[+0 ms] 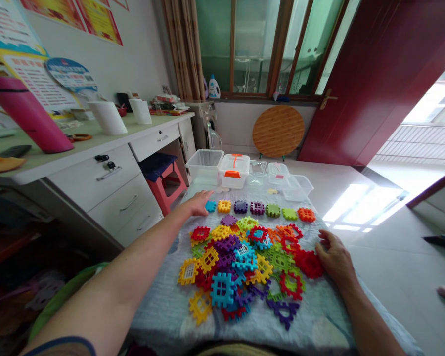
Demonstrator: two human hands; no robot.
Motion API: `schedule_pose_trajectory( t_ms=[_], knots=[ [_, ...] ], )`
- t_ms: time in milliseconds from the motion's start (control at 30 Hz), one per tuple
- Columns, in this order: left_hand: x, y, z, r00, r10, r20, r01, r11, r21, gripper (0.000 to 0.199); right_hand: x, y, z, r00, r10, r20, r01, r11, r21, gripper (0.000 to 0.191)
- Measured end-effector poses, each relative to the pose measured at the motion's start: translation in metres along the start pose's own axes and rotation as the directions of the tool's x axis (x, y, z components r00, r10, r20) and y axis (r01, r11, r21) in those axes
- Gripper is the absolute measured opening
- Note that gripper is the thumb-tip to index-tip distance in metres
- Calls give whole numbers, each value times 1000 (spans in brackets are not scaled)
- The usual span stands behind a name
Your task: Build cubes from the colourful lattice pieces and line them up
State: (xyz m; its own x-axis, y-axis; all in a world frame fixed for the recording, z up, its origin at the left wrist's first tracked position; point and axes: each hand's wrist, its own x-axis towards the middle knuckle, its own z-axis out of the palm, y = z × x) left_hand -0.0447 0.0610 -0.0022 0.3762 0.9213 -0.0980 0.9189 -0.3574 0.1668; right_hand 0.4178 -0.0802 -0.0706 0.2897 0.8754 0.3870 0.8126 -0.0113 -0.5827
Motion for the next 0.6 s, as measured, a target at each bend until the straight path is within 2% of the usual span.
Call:
schedule_pose_trajectory(
  t_ms=[100,167,233,333,433,500,600],
  knots=[
    [-22,4,-2,993,19,-118,-23,999,-40,90,0,1,-1,1000,-2,11,2,1000,7,45],
    [-42,8,-3,978,44,-206,-63,994,-89,83,1,1,-1,1000,-1,19,1,1000,6,46],
    [-66,14,-4,966,62,-250,-102,983,-152,73,1,1,-2,1000,5,28,-5,1000,3,46],
    [-103,25,-1,970,62,-235,-127,953,-274,58,2,-1,-2,999,14,41,-14,1000,0,46],
    [-133,32,11,976,35,-214,-110,929,-353,49,2,-1,-2,999,12,41,-12,1000,-6,46],
    [-145,32,21,978,-10,-209,-77,912,-402,50,1,-1,-1,999,11,32,-10,1000,-16,46],
    [-149,28,35,977,-80,-200,-24,883,-470,59,1,-1,-1,1000,9,23,-9,999,-31,45]
  ],
)
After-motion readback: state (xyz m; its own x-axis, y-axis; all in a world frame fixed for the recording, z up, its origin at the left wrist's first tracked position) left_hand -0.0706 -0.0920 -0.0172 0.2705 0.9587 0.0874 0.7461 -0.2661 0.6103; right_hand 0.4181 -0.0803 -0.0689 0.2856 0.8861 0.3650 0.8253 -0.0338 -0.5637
